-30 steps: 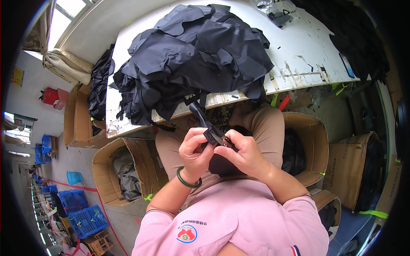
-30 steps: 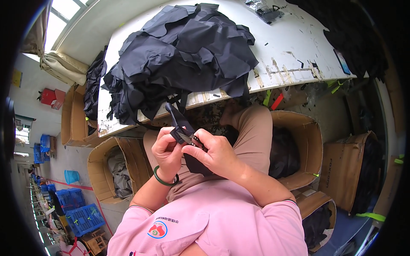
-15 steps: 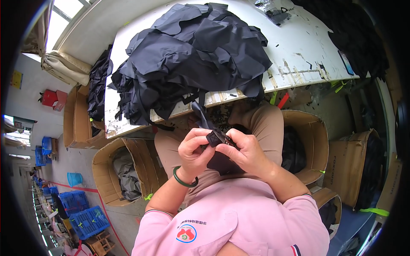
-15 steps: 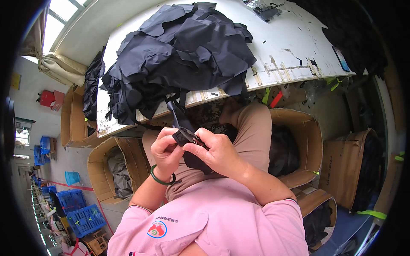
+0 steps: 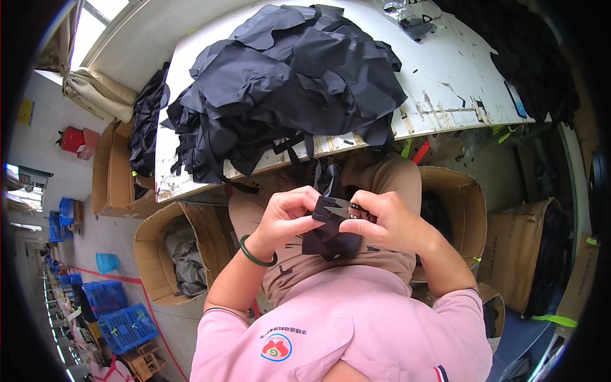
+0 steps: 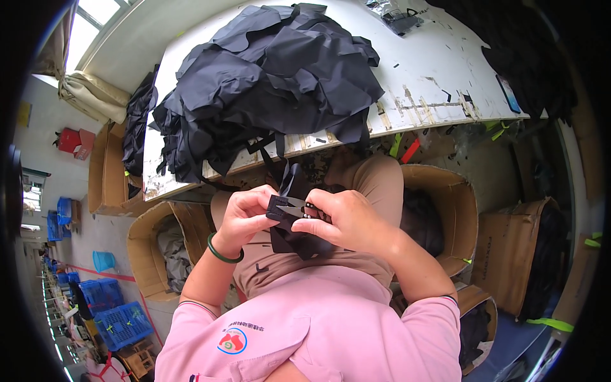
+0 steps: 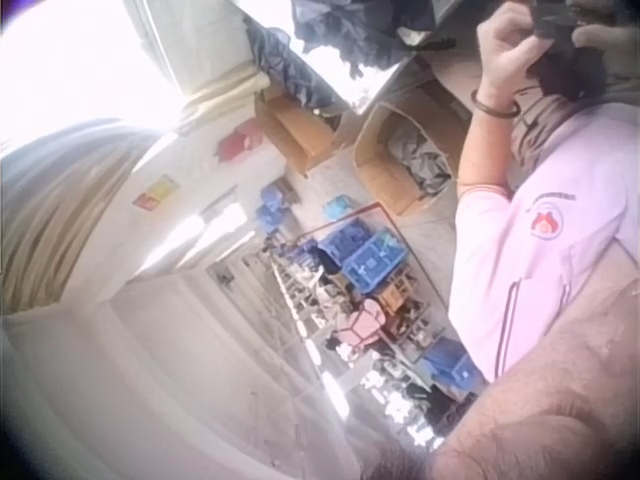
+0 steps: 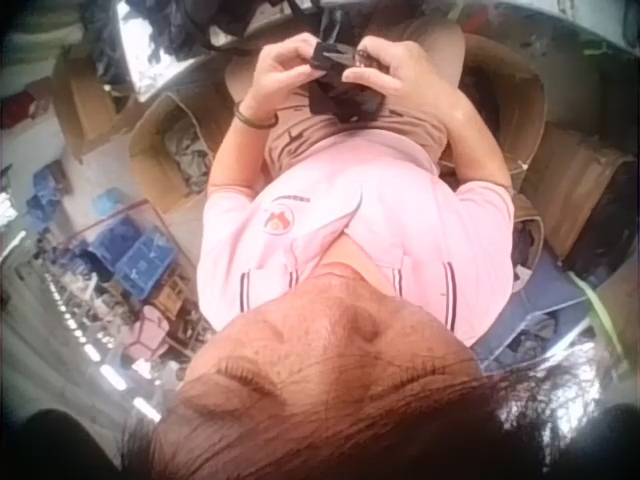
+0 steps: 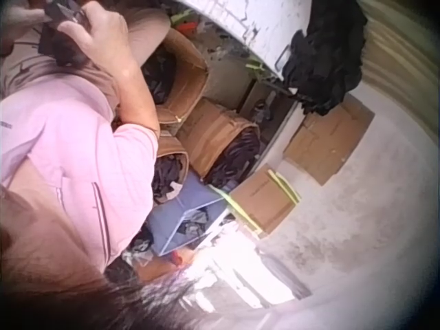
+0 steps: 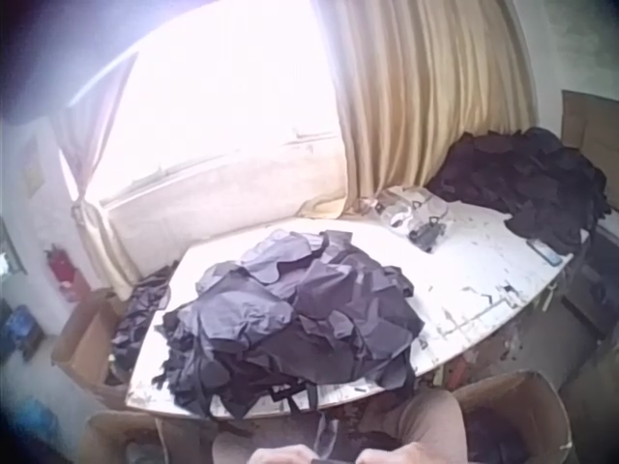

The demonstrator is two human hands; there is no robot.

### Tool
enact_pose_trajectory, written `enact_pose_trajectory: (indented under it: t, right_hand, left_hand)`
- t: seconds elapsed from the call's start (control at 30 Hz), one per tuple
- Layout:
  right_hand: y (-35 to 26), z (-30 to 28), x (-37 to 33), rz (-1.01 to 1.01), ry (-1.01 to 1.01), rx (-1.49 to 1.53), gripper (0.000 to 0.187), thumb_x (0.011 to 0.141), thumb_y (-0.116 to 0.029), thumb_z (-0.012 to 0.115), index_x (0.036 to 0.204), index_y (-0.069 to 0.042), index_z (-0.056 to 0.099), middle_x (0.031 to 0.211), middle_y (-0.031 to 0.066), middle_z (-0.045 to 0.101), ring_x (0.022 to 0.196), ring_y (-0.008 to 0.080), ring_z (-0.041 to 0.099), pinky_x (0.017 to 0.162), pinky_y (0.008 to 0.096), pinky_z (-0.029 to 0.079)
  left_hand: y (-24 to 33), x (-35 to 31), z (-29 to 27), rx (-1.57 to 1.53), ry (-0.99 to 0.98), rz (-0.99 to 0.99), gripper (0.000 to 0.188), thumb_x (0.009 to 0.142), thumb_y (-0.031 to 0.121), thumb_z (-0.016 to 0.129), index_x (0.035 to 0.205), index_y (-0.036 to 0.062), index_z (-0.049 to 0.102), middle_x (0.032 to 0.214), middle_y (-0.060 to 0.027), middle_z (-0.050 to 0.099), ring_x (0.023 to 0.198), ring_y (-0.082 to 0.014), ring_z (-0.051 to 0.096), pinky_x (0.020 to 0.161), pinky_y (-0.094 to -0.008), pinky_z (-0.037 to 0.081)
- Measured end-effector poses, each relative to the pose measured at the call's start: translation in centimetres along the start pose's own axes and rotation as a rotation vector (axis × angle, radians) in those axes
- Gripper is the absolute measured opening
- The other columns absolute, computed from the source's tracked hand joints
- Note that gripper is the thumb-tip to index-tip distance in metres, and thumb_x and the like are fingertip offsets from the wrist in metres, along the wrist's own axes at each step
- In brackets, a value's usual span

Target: Manually trimming small black fabric pieces using scissors at a workshop table.

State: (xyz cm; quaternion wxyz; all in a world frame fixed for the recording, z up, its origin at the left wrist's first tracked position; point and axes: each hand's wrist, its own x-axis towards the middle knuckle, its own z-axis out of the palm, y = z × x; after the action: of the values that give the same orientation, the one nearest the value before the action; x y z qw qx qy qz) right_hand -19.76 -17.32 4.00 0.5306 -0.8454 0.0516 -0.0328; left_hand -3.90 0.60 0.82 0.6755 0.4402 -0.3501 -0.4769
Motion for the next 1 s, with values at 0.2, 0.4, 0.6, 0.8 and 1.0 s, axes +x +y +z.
enact_pose_trajectory:
  t: [0.2,0.4,0.6,0.8,1.0]
  right_hand:
    - [-0.6,0.0,0.1,-0.048,0.012,-0.199,0.038,0.084,-0.041,0.068,0.08,-0.005,0.055,0.061,0.0106,0.06,0.055,0.032,0.059,0.051,0.0398,0.044]
    - [0.1,0.3,-0.2,-0.064,0.012,-0.203,0.038,0.085,-0.041,0.067,0.079,-0.005,0.055,0.061,0.0111,0.059,0.056,0.0326,0.059,0.051,0.0401,0.044]
    - [0.5,0.0,-0.7,-0.022,-0.037,-0.141,0.039,0.085,-0.04,0.067,0.077,-0.005,0.052,0.06,0.0125,0.056,0.055,0.0343,0.055,0.051,0.0405,0.041]
    - [0.3,-0.9,-1.0,0.003,-0.137,0.004,0.039,0.085,-0.039,0.068,0.078,-0.003,0.054,0.061,0.0144,0.056,0.055,0.0321,0.057,0.051,0.039,0.041]
    - [0.2,-1.0,-1.0,-0.106,-0.281,-0.196,0.04,0.084,-0.043,0.067,0.082,-0.005,0.058,0.063,0.0116,0.059,0.058,0.0319,0.059,0.053,0.0387,0.045]
  left_hand:
    - [-0.7,0.1,-0.3,0.025,-0.104,-0.039,0.01,0.081,-0.005,0.066,0.091,-0.0045,0.066,0.097,-0.008,0.058,0.087,-0.0127,0.055,0.077,-0.0239,0.044]
    - [-0.8,0.2,-0.3,0.058,-0.146,-0.024,0.01,0.081,-0.004,0.067,0.091,-0.004,0.066,0.096,-0.0085,0.059,0.088,-0.0136,0.056,0.078,-0.0249,0.044]
    - [-0.6,0.3,-0.4,0.056,-0.217,-0.057,0.01,0.08,-0.004,0.067,0.09,-0.0045,0.067,0.094,-0.009,0.061,0.087,-0.0143,0.057,0.078,-0.0253,0.045]
    - [0.6,0.8,-1.2,-0.217,-0.329,-0.307,0.01,0.077,-0.005,0.067,0.087,-0.0063,0.067,0.091,-0.0087,0.061,0.085,-0.0145,0.058,0.077,-0.0251,0.045]
    - [1.4,2.0,-1.9,-0.186,-0.488,-0.487,0.015,0.073,0.0,0.069,0.083,-0.0094,0.065,0.09,-0.0112,0.059,0.078,-0.0153,0.057,0.07,-0.025,0.046]
